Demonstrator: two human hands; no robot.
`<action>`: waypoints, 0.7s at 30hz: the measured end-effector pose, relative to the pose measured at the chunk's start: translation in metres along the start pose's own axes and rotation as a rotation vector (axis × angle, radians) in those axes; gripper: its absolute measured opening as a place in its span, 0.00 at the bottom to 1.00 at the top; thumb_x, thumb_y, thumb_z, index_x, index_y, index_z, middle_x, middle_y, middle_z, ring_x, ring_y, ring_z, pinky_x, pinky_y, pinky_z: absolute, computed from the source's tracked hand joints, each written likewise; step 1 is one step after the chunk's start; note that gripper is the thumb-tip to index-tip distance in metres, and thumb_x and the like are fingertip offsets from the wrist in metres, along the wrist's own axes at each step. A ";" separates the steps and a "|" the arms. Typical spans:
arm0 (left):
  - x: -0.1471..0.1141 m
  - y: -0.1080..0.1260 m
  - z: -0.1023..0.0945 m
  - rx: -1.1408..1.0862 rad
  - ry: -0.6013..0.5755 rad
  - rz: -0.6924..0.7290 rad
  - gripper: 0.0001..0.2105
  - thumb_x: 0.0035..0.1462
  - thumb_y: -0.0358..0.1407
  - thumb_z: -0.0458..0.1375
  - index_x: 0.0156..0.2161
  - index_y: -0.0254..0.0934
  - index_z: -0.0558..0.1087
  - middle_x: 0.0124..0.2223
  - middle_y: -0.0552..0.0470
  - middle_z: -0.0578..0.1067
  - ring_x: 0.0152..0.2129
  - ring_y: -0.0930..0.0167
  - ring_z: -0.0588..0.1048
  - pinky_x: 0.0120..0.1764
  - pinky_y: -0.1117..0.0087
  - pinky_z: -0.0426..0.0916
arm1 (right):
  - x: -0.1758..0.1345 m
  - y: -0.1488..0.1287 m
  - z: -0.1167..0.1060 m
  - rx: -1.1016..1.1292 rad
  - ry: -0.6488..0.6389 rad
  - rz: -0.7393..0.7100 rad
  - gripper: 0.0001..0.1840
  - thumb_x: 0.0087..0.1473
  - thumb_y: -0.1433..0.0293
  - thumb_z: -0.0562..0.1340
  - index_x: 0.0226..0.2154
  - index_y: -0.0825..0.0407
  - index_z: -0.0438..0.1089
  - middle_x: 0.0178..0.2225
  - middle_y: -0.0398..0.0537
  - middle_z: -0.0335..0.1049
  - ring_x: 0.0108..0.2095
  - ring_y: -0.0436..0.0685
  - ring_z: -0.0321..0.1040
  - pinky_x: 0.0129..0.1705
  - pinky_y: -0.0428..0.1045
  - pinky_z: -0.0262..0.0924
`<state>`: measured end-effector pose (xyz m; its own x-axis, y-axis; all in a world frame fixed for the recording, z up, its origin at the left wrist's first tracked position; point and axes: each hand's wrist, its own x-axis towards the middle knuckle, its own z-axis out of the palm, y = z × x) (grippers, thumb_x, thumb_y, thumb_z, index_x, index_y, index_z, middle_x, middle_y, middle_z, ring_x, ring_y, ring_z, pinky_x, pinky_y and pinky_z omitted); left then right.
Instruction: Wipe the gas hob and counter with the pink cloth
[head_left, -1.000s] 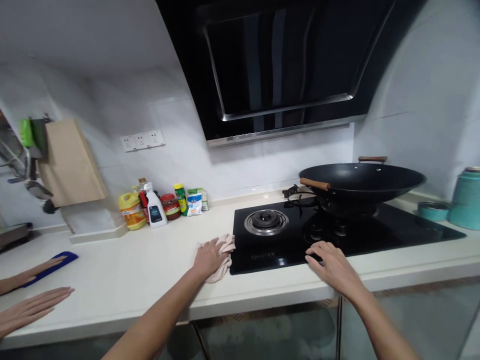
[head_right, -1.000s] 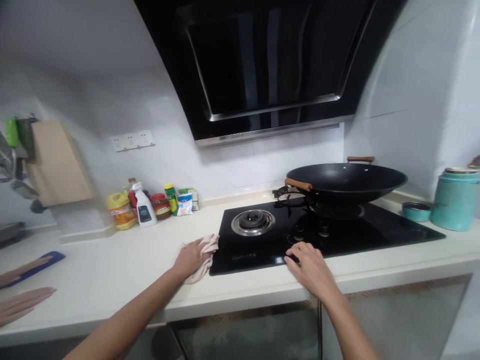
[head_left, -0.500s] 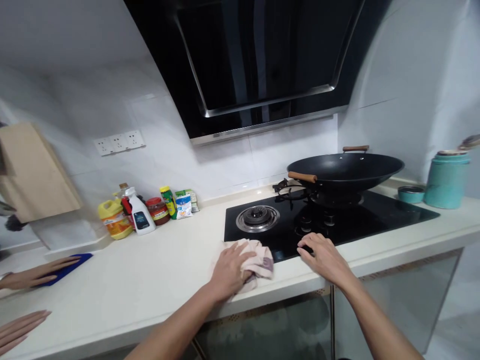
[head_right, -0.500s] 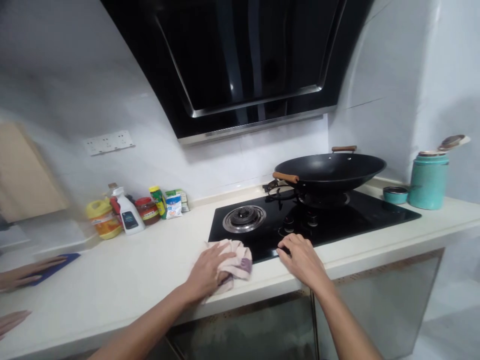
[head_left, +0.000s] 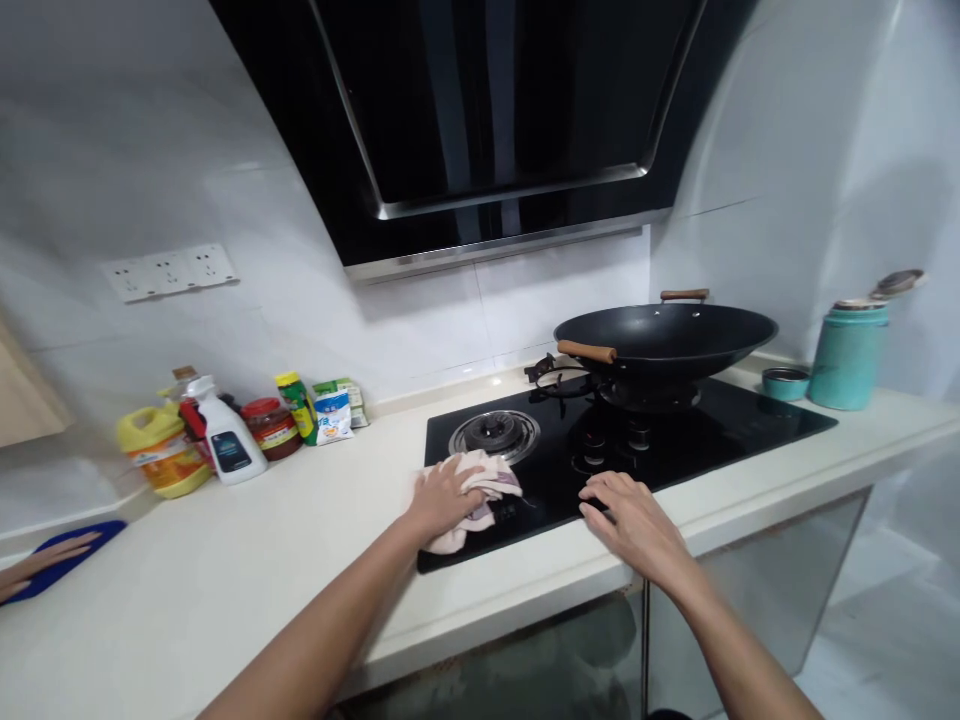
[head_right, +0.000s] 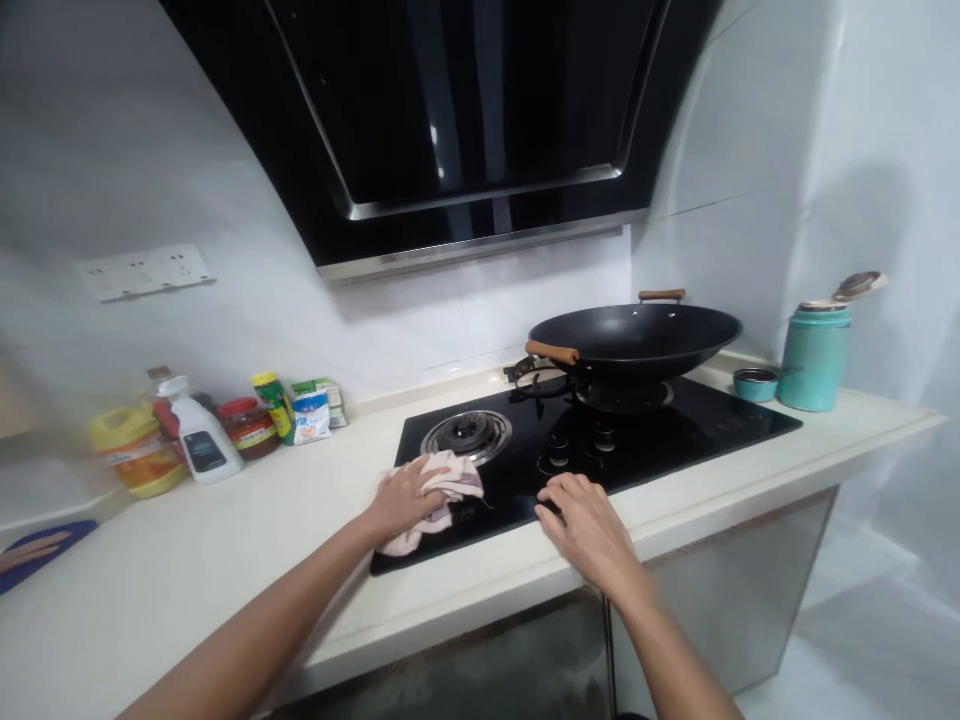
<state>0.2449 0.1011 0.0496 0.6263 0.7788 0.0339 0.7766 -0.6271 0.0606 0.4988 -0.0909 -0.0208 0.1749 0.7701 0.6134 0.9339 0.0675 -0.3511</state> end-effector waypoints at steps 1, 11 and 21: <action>0.006 -0.011 -0.002 -0.001 0.007 -0.043 0.27 0.63 0.53 0.48 0.66 0.59 0.61 0.74 0.53 0.52 0.69 0.54 0.52 0.64 0.45 0.48 | 0.000 -0.001 0.000 -0.009 0.008 -0.005 0.10 0.63 0.64 0.58 0.43 0.47 0.73 0.46 0.49 0.72 0.47 0.58 0.67 0.48 0.55 0.60; 0.111 -0.075 0.002 0.001 0.064 -0.213 0.27 0.64 0.52 0.43 0.64 0.50 0.67 0.71 0.43 0.58 0.63 0.43 0.61 0.57 0.40 0.58 | 0.001 -0.005 -0.001 -0.032 0.026 -0.029 0.12 0.66 0.59 0.58 0.41 0.47 0.73 0.44 0.51 0.72 0.45 0.60 0.68 0.46 0.57 0.61; 0.237 -0.075 0.003 0.008 0.021 -0.236 0.38 0.60 0.63 0.42 0.69 0.45 0.57 0.71 0.33 0.55 0.62 0.35 0.59 0.54 0.32 0.54 | 0.005 -0.004 -0.001 -0.040 0.059 -0.055 0.08 0.62 0.60 0.62 0.40 0.45 0.71 0.43 0.51 0.72 0.45 0.62 0.68 0.44 0.58 0.64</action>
<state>0.3354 0.3329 0.0506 0.4257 0.9039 0.0403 0.9019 -0.4275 0.0611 0.4960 -0.0874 -0.0153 0.1396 0.7272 0.6721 0.9541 0.0827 -0.2878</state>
